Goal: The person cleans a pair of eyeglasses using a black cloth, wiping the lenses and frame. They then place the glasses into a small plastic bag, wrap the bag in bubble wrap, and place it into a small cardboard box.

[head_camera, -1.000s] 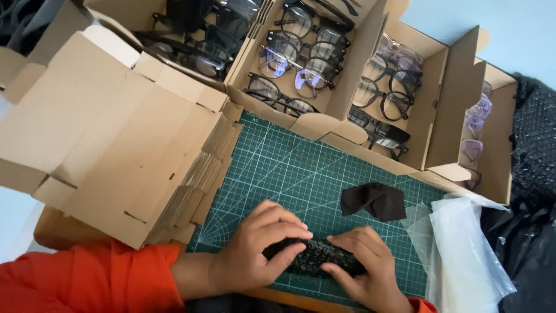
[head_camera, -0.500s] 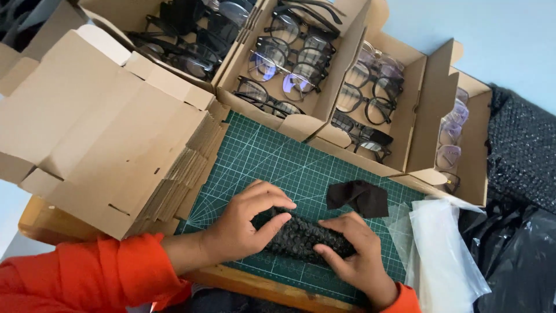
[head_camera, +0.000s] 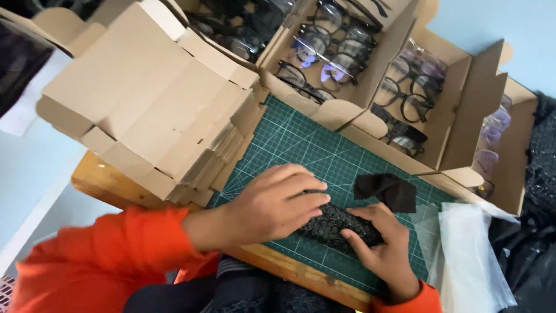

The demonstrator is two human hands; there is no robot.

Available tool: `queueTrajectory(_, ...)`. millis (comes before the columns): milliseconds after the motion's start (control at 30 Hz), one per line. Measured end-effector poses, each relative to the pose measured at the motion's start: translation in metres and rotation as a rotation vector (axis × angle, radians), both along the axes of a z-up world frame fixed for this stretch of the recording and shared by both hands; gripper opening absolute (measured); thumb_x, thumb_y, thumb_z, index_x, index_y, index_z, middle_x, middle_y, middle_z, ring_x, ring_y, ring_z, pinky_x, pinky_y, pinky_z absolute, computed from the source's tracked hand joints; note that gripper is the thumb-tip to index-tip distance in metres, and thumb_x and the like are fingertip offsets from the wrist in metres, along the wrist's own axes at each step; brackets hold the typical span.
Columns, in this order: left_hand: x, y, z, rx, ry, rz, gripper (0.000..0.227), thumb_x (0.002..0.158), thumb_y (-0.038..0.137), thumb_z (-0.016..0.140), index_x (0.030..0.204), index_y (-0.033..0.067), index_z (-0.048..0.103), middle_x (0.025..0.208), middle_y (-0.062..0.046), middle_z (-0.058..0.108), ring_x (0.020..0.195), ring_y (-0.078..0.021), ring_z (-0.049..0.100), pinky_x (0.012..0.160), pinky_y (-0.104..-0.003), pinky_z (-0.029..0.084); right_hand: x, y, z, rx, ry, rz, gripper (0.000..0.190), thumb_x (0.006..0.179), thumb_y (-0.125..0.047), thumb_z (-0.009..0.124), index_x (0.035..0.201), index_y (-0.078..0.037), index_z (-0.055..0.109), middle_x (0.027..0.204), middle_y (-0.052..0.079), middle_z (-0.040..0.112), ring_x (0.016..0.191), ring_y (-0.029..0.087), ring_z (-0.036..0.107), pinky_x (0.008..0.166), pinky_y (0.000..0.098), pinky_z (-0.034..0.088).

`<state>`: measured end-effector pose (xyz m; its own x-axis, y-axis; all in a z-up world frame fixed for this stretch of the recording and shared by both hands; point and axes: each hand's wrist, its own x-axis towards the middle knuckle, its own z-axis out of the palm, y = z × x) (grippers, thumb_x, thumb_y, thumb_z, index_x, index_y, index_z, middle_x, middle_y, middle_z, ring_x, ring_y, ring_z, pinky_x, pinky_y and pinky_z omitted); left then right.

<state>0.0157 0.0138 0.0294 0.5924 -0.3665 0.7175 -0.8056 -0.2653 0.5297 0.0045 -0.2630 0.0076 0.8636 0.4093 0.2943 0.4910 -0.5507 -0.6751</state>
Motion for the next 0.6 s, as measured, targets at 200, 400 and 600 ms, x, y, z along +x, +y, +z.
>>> queueTrajectory(200,-0.010,0.060,0.039,0.502,-0.087,0.672,0.045,0.105,0.039,0.054,0.125,0.0013,0.068,0.130,-0.020,0.069,0.129,-0.0371,0.061,0.109,-0.050,0.050,-0.001,-0.003,-0.004,-0.006,-0.025,-0.003,0.034,0.085,-0.034,0.075,0.103,-0.005,0.075,0.094,0.009,0.076,0.081,0.023,0.071,0.076,0.0349,0.057)
queueTrajectory(400,-0.014,0.095,0.010,0.827,-0.048,0.968,0.035,0.100,0.016,0.073,0.133,0.0076,0.069,0.092,0.000,0.075,0.072,-0.0104,0.071,0.050,-0.024,0.055,0.000,0.001,0.001,0.008,-0.013,-0.002,0.035,0.086,-0.035,0.073,0.102,-0.005,0.075,0.091,0.008,0.076,0.080,0.021,0.071,0.075,0.0333,0.058)
queueTrajectory(600,-0.015,0.097,0.018,0.587,0.145,0.957,0.043,0.098,0.007,0.075,0.140,0.0125,0.072,0.060,-0.001,0.061,0.048,-0.0179,0.055,0.049,-0.037,0.052,0.001,-0.001,-0.001,0.001,-0.015,-0.001,0.035,0.086,-0.036,0.074,0.103,-0.005,0.075,0.089,0.006,0.076,0.078,0.020,0.070,0.073,0.0322,0.056)
